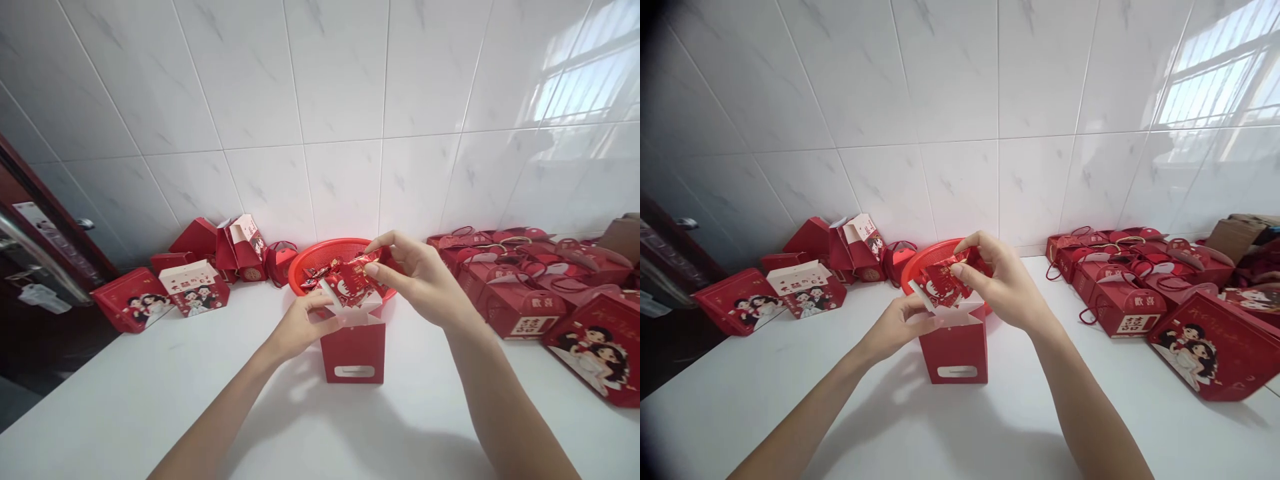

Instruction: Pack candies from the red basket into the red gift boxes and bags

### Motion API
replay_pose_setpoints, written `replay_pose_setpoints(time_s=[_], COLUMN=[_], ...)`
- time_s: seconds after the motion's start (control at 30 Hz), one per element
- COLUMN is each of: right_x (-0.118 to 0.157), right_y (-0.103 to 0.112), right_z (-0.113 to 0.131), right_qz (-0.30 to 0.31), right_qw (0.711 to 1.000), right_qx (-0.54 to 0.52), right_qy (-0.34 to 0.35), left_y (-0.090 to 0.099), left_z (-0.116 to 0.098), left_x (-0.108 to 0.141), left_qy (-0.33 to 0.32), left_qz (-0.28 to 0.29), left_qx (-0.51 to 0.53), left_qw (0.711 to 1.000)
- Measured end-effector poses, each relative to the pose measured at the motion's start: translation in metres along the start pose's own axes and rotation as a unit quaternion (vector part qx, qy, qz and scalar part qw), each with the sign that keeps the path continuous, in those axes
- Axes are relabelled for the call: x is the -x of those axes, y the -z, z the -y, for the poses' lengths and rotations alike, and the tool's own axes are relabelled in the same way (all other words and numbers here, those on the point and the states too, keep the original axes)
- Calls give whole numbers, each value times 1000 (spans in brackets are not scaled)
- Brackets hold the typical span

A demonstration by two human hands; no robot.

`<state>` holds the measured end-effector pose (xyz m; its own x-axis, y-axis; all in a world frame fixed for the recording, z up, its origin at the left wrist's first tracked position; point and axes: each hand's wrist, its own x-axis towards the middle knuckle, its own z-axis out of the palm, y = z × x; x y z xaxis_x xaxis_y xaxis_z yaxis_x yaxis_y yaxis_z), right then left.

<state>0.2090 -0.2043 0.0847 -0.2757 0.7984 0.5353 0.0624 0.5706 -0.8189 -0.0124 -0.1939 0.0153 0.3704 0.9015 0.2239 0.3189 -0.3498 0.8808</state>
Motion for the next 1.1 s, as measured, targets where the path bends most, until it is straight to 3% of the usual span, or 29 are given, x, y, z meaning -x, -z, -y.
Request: replay_pose_setpoints(time_s=[0.07,0.23,0.5,0.77,0.97,1.1], right_x=[-1,-5,-6,-4,-8,-9], right_y=[-2,-4,2,6,-12,-17], right_z=[-5,-16,-15,-15,-22,-26], right_qz=[13,40,61,140,115,132], right_qw=[999,993,973,946,937,933], right_qx=[37,111,224,291,328,333], right_qy=[-5,-17,-9,-29,-28,-29], left_y=[3,9,11,12,12,12], left_z=[-4,-11,-13,-5,-1,1], left_x=[-4,-8,-11,-12,-13,-14], left_qy=[2,24,48,33,50,51], left_qz=[39,72,85,55,44,32], left_qx=[0,7,38,58,45,62], left_qw=[999,997,995,996,997,996])
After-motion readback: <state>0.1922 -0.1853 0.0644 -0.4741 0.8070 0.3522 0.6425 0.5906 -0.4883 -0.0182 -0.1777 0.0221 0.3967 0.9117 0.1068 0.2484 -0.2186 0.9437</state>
